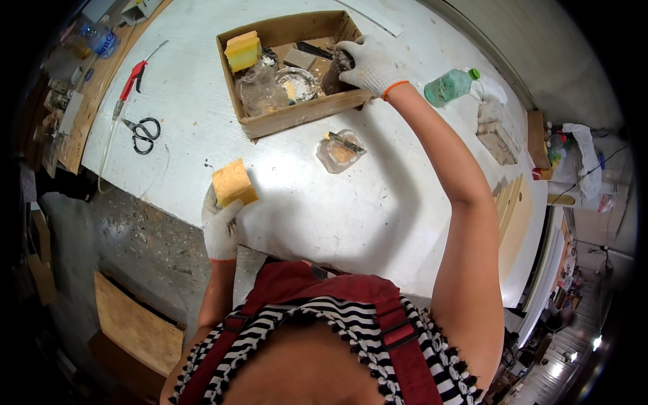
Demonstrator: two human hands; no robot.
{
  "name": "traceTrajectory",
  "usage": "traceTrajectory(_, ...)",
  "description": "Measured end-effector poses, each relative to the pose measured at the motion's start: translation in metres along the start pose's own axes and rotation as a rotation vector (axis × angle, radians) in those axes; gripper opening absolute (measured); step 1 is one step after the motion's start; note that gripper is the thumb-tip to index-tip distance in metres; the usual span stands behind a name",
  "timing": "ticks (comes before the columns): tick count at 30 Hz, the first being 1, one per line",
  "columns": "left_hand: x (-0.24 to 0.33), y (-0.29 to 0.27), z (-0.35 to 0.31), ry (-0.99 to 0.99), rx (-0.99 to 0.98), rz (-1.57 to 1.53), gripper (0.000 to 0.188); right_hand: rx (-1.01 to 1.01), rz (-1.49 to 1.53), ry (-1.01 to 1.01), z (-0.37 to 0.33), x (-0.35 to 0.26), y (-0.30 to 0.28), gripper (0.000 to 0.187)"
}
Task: The person applies a liquid substance to a carved wooden panel using a sponge, ensuring the fluid reaches into the grooves and curves of the wood, and then wipes the panel with a cloth.
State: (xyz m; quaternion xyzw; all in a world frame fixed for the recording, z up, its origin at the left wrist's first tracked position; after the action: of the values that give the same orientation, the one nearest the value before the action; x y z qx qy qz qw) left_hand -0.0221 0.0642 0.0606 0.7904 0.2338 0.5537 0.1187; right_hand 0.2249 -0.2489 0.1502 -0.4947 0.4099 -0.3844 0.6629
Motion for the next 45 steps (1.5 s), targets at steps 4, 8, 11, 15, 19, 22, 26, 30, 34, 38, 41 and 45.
traceTrajectory(4, -0.002, -0.003, 0.001, 0.012, 0.014, -0.024, 0.066, -0.056, -0.062, 0.038, 0.012, 0.014, 0.010, 0.064)
traceTrajectory(8, -0.003, 0.000, 0.006, 0.013, 0.008, -0.030, 0.065, -0.061, -0.028, 0.113, 0.025, 0.022, 0.014, 0.064)
traceTrajectory(11, -0.002, 0.006, 0.008, 0.012, -0.012, -0.035, 0.065, -0.034, -0.038, 0.125, 0.038, 0.029, 0.017, 0.066)
traceTrajectory(15, 0.000, 0.007, 0.004, 0.026, 0.015, -0.009, 0.064, -0.061, -0.021, 0.195, 0.048, 0.024, 0.021, 0.071)
traceTrajectory(19, 0.006, 0.005, -0.002, 0.036, 0.010, 0.007, 0.064, -0.119, -0.020, 0.228, 0.049, 0.017, 0.017, 0.071)
traceTrajectory(22, 0.013, 0.005, -0.005, 0.064, -0.011, 0.009, 0.064, -0.023, -0.047, 0.182, 0.032, 0.016, 0.003, 0.072)
traceTrajectory(26, 0.015, 0.017, -0.003, 0.095, -0.083, 0.039, 0.059, 0.280, 0.170, 0.133, -0.056, 0.011, -0.062, 0.074)
traceTrajectory(30, 0.011, 0.012, -0.003, 0.044, -0.175, 0.237, 0.051, 0.364, 0.554, 0.344, -0.183, -0.079, -0.038, 0.055)
traceTrajectory(34, 0.011, 0.065, -0.005, -0.058, -0.523, 0.004, 0.054, 0.414, 0.729, 0.601, -0.280, -0.154, -0.040, 0.060)
traceTrajectory(38, 0.038, 0.128, -0.064, -0.345, -0.715, 0.185, 0.045, 0.522, 1.261, 0.886, -0.354, -0.216, -0.081, 0.073)
traceTrajectory(41, 0.030, 0.160, -0.093, -0.450, -0.964, 0.207, 0.042, 0.731, 1.448, 0.904, -0.380, -0.241, -0.063, 0.082)
traceTrajectory(45, -0.024, 0.206, -0.178, -0.588, -1.168, 0.252, 0.051, 0.936, 1.528, 0.916, -0.454, -0.234, -0.100, 0.089)
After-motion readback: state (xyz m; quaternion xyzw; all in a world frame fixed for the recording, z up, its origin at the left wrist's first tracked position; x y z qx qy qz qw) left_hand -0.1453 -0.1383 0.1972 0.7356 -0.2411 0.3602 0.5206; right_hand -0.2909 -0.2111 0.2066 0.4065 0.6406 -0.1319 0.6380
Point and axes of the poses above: each hand's wrist, its own z-axis towards the middle knuckle, its own y-axis out of the palm, x = y × z, the point moved 2 cm from there along z, towards the middle knuckle, and after that the axes turned 5 degrees about z, right-handed, at the moved point
